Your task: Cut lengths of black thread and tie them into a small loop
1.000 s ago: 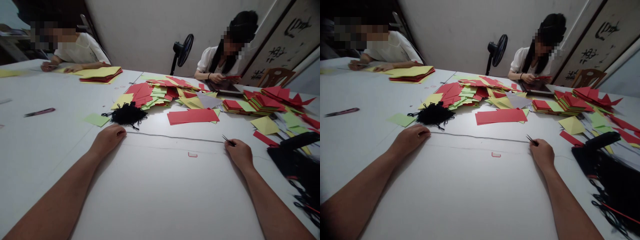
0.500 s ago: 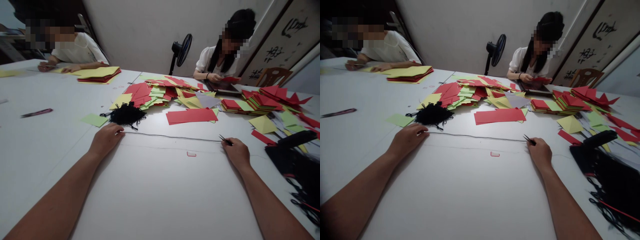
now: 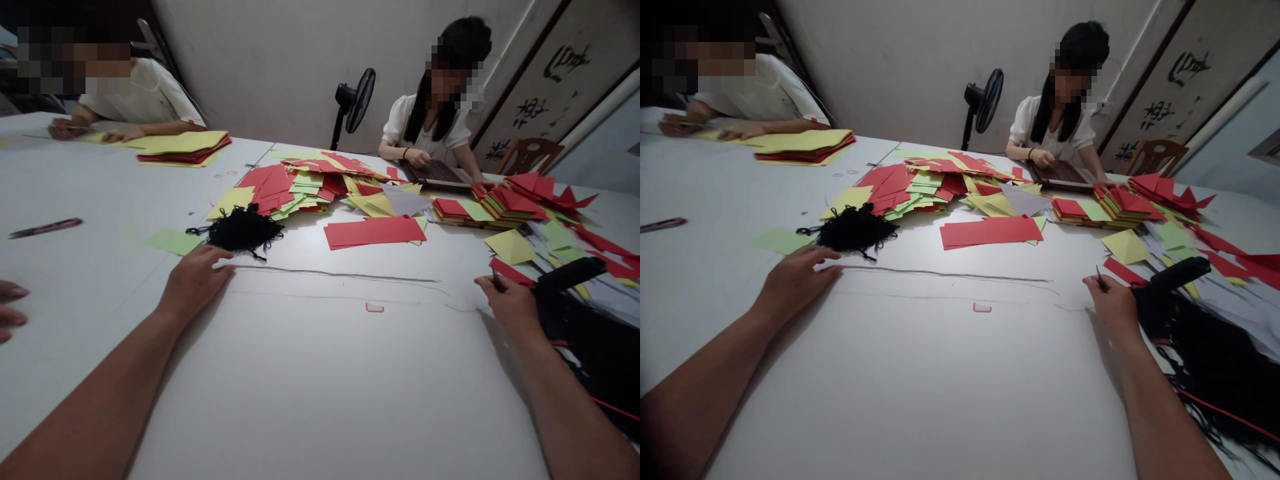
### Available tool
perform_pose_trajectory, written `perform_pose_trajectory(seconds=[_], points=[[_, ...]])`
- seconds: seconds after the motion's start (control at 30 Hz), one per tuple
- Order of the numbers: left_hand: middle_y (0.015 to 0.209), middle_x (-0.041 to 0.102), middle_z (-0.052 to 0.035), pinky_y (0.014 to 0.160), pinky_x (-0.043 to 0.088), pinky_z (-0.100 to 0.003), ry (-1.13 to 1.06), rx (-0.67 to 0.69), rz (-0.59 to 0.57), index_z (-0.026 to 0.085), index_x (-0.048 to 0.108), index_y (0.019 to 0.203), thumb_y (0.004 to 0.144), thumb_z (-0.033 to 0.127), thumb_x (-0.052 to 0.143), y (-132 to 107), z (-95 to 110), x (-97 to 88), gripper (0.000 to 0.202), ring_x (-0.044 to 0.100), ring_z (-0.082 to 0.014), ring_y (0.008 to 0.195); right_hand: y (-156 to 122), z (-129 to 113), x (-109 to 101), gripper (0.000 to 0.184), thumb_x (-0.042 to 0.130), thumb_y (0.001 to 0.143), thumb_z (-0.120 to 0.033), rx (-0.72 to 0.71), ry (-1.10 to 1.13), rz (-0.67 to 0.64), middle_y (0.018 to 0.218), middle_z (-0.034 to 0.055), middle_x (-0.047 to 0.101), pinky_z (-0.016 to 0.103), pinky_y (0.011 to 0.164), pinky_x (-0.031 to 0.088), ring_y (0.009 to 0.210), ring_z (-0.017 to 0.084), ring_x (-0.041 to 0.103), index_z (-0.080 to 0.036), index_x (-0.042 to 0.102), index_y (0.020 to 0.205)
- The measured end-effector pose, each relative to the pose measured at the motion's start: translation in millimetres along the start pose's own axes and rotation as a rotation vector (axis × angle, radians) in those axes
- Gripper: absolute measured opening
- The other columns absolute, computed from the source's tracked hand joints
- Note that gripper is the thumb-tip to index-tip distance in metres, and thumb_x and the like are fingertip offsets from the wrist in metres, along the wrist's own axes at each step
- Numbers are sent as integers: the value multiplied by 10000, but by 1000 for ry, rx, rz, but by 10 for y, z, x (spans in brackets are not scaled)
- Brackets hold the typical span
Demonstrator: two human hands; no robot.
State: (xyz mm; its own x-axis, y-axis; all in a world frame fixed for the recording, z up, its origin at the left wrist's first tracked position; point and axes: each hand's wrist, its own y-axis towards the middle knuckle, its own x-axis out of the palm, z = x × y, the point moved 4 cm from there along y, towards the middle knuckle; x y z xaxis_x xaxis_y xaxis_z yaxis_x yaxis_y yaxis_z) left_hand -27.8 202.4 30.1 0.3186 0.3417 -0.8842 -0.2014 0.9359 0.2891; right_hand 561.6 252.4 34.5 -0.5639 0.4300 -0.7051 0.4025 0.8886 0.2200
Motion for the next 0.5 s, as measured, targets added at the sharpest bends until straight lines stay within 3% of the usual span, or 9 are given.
perform_pose_trajectory(seconds=[0.1, 0.23, 0.37, 0.5], points=[[1147, 656, -33, 815, 470, -332, 7, 34, -5, 231, 662, 1006, 875, 381, 513, -4, 102, -4, 249, 613, -226, 909, -4, 23, 14, 378, 601, 560, -594, 2, -6, -27, 627, 54, 637, 378, 638, 422, 655, 226, 565, -232, 645, 658], [1095, 660, -55, 854, 475, -352, 8, 34, -30, 226, 670, 955, 871, 378, 497, -2, 163, 13, 246, 621, -241, 925, -87, 23, 146, 360, 665, 557, -568, 16, -10, -150, 547, 17, 594, 333, 513, 370, 519, 182, 500, -232, 687, 686], [1111, 658, -98, 873, 487, -403, -23, -6, -12, 241, 671, 929, 822, 452, 536, 14, 78, 35, 272, 630, -294, 988, -128, -9, 299, 323, 717, 542, -517, 24, -46, -288, 489, -8, 556, 307, 449, 311, 437, 151, 437, -226, 714, 684], [1121, 650, -136, 951, 478, -474, -18, -44, 26, 250, 678, 960, 742, 495, 612, 44, -36, 57, 335, 605, -372, 1108, -22, -86, 399, 228, 703, 535, -454, 0, -88, -268, 504, 5, 581, 317, 510, 342, 510, 167, 482, -235, 643, 560]])
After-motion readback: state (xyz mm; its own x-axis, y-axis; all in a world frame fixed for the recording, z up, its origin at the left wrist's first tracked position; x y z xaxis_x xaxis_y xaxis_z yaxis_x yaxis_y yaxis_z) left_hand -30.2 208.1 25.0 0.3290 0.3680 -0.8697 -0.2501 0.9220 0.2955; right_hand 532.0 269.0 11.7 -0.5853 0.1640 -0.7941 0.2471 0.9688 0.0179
